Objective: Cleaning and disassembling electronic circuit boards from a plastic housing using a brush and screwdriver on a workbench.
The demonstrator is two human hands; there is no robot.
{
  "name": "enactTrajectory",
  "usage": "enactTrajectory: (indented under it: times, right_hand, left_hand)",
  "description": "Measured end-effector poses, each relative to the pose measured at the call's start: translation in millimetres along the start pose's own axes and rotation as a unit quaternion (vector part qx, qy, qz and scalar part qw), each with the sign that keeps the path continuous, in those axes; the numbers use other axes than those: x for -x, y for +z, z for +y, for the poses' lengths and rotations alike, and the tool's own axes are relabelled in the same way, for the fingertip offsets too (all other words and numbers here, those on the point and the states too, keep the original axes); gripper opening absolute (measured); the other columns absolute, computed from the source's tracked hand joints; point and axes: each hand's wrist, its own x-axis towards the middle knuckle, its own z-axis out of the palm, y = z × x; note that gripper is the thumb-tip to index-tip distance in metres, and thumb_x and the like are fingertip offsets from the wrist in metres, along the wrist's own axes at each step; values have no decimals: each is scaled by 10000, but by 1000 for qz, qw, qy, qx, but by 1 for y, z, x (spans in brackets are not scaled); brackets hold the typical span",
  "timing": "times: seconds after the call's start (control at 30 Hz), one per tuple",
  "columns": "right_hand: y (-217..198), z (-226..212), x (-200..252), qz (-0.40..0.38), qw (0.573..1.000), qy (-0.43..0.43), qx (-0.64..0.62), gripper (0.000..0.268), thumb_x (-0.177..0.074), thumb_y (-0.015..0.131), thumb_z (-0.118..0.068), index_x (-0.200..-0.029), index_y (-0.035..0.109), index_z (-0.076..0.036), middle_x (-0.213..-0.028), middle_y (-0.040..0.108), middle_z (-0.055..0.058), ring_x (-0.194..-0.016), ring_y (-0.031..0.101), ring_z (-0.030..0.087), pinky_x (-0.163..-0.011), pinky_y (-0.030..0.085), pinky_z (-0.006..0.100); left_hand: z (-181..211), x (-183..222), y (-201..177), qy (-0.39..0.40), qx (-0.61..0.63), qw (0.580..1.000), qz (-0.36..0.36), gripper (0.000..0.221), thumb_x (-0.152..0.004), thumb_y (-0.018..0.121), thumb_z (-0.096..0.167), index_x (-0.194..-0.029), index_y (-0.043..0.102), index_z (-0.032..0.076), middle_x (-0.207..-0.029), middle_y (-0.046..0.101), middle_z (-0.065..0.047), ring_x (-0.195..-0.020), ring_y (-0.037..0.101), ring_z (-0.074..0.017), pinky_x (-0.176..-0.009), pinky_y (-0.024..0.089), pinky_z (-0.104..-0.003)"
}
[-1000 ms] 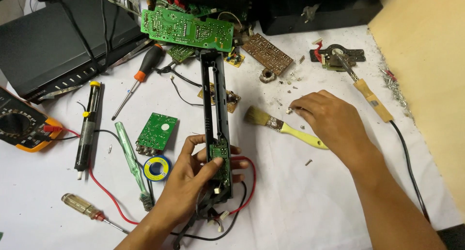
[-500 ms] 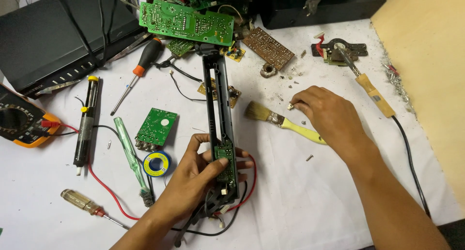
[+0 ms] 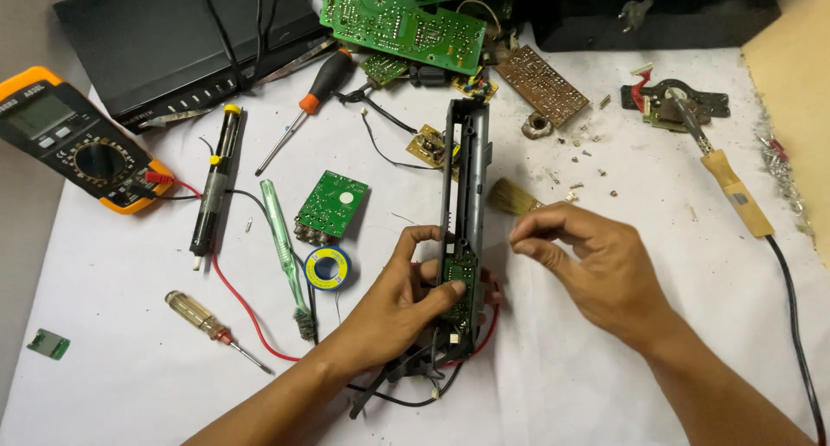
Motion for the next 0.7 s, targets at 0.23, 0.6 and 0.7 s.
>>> enactTrajectory:
  times: [0.23,0.6,0.7]
  right_hand:
    - [21,-2,5,-11,997,-21,67,105,-893,761,-187,-976,808,-142,-991,678,-4,-970,662,113,-921,511,248]
    - [22,-2,6,-42,997,22,62,120,-880,782,-149,-982,844,-157,-928,677,-18,-856,642,90,-769,482,216]
    - [21,-7,5,-33,997,45,58,116,-875,789,-148,-970,855,-153,-922,682,-17,-849,643,88,-775,481,219]
  left_hand:
    - [3,3,5,10,-29,999,-11,464,-1014,561,48,-1411,337,131,-920,575,-51,-661,436,-79,-572,436,-221]
    - [24,9,17,-35,-264,962,64,464,-959,630,196,-1378,432,190,-764,528,37,-522,338,-86,-481,289,-271]
    - [26,10,19,-30,-269,960,67,479,-944,637,195,-1381,442,187,-797,566,27,-500,345,-84,-469,296,-269]
